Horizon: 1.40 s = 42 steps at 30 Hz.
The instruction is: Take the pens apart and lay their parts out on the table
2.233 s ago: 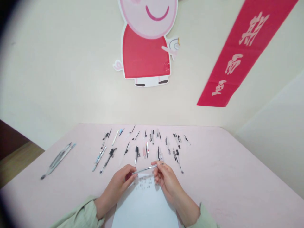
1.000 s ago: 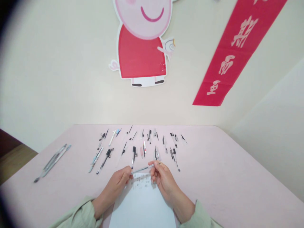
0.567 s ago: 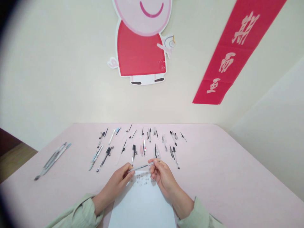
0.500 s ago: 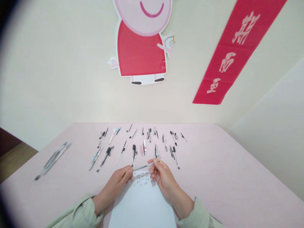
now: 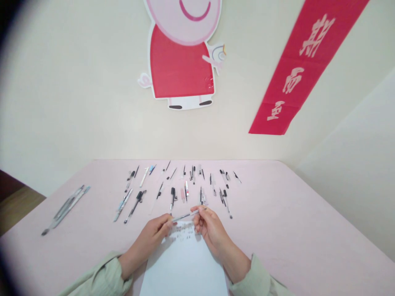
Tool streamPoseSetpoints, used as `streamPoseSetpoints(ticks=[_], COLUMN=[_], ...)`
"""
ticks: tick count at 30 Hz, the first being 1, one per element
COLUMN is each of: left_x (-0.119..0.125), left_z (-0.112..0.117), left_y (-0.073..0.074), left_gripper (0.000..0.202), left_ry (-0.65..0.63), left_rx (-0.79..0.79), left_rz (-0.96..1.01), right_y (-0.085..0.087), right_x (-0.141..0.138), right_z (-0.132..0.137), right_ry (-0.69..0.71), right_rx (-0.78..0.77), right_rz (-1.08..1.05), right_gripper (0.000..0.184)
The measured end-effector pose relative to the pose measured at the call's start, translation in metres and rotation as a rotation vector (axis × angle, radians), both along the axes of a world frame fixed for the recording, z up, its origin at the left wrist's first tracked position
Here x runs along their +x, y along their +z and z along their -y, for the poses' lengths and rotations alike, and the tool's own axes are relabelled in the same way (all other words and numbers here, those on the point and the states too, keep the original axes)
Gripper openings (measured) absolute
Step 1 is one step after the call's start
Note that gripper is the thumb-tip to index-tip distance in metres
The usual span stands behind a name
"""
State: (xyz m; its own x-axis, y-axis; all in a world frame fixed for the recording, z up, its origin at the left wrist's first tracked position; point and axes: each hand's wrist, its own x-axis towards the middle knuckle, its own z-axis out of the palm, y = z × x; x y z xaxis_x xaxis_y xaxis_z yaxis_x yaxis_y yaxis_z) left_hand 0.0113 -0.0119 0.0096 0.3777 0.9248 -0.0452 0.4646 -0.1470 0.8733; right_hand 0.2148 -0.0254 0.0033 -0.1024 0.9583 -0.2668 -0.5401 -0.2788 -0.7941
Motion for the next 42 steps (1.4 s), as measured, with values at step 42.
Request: streamPoseSetpoints(ticks=[42], left_x=[0.006], left_z=[0.003], left_y=[0.006], left_gripper=[0.026], left_ry=[-0.122], left_rx=[-0.055], left_rz=[0.069], right_y=[0.001], right_x=[-0.006], right_z=[0.005], right_ry=[0.097], right_rx=[0.122], right_rz=[0.165], right_gripper=[0.047])
